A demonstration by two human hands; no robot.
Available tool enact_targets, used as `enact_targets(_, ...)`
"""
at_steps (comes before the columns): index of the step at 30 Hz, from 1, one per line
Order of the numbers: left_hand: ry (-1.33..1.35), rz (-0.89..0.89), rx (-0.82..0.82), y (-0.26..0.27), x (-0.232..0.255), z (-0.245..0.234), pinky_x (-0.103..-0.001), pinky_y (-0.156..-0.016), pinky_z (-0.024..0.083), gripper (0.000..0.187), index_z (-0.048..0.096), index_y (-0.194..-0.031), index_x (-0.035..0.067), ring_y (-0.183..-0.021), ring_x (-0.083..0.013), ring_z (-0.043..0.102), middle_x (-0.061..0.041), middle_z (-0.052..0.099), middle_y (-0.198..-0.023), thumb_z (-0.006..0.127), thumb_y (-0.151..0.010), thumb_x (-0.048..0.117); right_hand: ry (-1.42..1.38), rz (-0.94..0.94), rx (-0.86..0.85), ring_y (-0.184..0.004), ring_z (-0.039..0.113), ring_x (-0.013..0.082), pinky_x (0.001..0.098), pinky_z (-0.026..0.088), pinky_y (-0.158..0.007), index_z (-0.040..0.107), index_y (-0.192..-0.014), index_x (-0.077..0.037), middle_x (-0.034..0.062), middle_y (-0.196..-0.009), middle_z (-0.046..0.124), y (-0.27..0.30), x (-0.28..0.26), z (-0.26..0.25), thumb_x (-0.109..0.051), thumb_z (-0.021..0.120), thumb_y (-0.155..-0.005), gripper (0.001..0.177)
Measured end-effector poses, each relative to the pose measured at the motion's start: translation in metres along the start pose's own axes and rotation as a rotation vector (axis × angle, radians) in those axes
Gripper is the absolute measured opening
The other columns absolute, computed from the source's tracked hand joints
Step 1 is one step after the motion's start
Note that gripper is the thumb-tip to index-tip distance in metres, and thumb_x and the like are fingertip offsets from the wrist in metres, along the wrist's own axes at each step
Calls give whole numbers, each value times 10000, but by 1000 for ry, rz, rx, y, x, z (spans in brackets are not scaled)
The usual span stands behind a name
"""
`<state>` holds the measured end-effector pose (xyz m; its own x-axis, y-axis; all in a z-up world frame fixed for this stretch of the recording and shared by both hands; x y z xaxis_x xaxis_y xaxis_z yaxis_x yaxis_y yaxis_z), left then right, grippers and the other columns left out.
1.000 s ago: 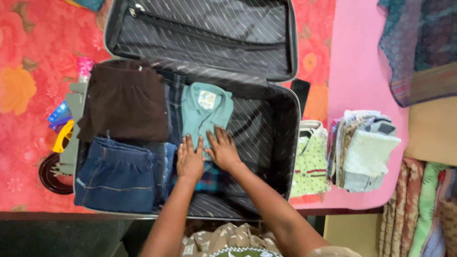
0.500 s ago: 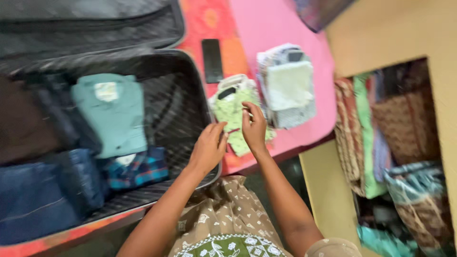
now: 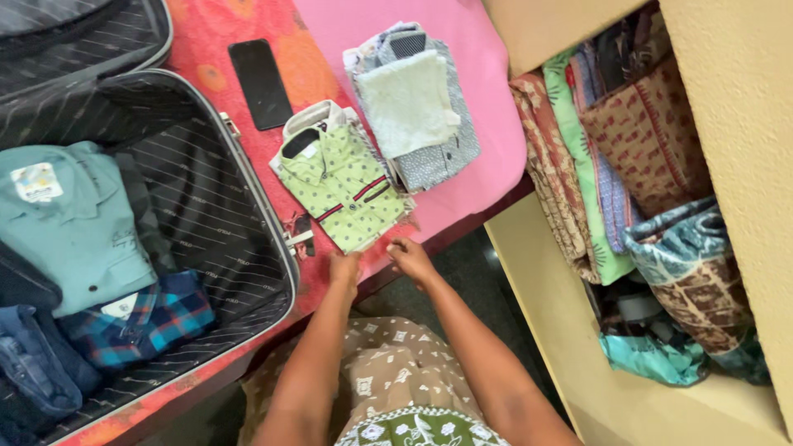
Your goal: The person folds and stacks various shirts and shorts, then places them one by one into an open suitcase. The person handles multiple folded garments including patterned shirts and denim shorts, arranging them neatly inside the suitcase.
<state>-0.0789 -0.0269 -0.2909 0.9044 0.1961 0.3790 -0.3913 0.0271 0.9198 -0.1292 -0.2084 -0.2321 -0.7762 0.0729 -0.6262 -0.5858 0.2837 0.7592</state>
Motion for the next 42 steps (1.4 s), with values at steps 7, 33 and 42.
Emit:
enact_targets(7,-243,216,17,-22,20,-11,-331,-531,430,284,631,-939,-6,-650,-188,531,-124,614,-854,757,-899,246,93,-107,-97,-1007,719,172,311,582,-761,633,-1300,-31,80,-1154,719,-3,-35,4,-302,638,-985,415)
enact_targets(33,-117,186,-864,304,228,-34,-470,-926,598,266,644,-1140,-27,-1057,-254,702,-136,711,-1150,576,-889,32,-547,-358,-304,-1062,665,249,409,595,-807,229,-1639,-211,165,-1355,603,94,-251,14,-69,664,-882,885)
enact_targets(42,462,462,-301,326,273,-195,-496,-858,589,435,442,-1305,163,-1000,-227,716,-75,701,-1141,627,-912,194,-176,-1018,-327,-1420,471,238,351,456,-1135,121,-1675,-162,161,-1646,357,168,-386,191,76,627,-917,942)
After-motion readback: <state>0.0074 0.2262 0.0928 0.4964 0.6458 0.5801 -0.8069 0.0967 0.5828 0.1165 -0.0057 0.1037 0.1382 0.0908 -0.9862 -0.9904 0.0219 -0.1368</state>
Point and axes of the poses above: each hand's wrist, its own y-axis away from the middle knuckle, its own z-axis out of the palm, x = y × z, the point moved 4 cm from there along -y, towards the middle knuckle
